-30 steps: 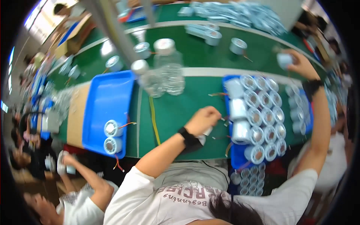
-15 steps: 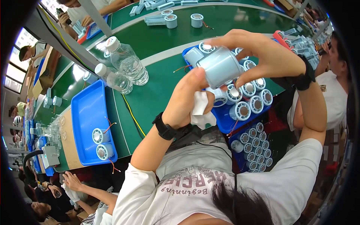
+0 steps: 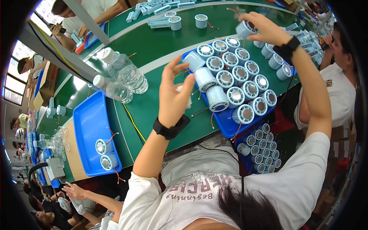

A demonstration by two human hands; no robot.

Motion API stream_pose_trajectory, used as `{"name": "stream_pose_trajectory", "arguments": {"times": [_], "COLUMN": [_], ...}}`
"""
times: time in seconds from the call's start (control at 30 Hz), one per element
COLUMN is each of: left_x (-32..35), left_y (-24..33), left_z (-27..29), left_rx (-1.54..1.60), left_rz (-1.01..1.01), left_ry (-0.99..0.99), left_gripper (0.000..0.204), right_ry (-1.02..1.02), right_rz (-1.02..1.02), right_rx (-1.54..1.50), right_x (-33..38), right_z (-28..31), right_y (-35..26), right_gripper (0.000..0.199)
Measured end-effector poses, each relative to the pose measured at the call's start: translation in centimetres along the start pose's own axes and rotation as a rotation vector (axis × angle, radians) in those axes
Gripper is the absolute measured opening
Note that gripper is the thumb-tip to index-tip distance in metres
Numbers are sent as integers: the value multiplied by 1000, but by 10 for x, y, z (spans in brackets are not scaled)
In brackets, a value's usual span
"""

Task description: The person wipes a motor with a cloth, places it into a blue tray, and repeats the process with several more motors. After filling the tray, they lift it and set it down on a red stool.

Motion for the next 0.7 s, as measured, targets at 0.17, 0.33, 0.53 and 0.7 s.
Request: {"name": "stream_pose_trajectory", "arguments": {"times": [0.17, 0.33, 0.53, 0.7], "left_x": [2, 0, 0, 3], "left_y": [-37, -66, -86, -87], "left_z": [21, 22, 21, 16], "left_rx": [53, 69, 40, -40], "left_rz": [228, 327, 405, 393], "left_ry": [6, -13, -55, -106], "left_gripper": [49, 47, 47, 48], "right_ry": [-284, -411, -398, -344], "right_rz": [-275, -361, -453, -468], "right_rx": [197, 260, 357, 507], "right_x": [2, 6, -22, -33], "right_z": [-68, -110, -73, -59], "right_y": [71, 99, 83, 97], "right_gripper": [63, 66, 67, 68]}}
Point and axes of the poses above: each hand's wrist, its own x-axis away from the middle knuckle, its own z-axis out of the back of the hand, y = z × x, the point moved 5 cm from there along -x, towards the middle knuckle, and after that the axes turned 1 degree about x, right-handed, at the moved point
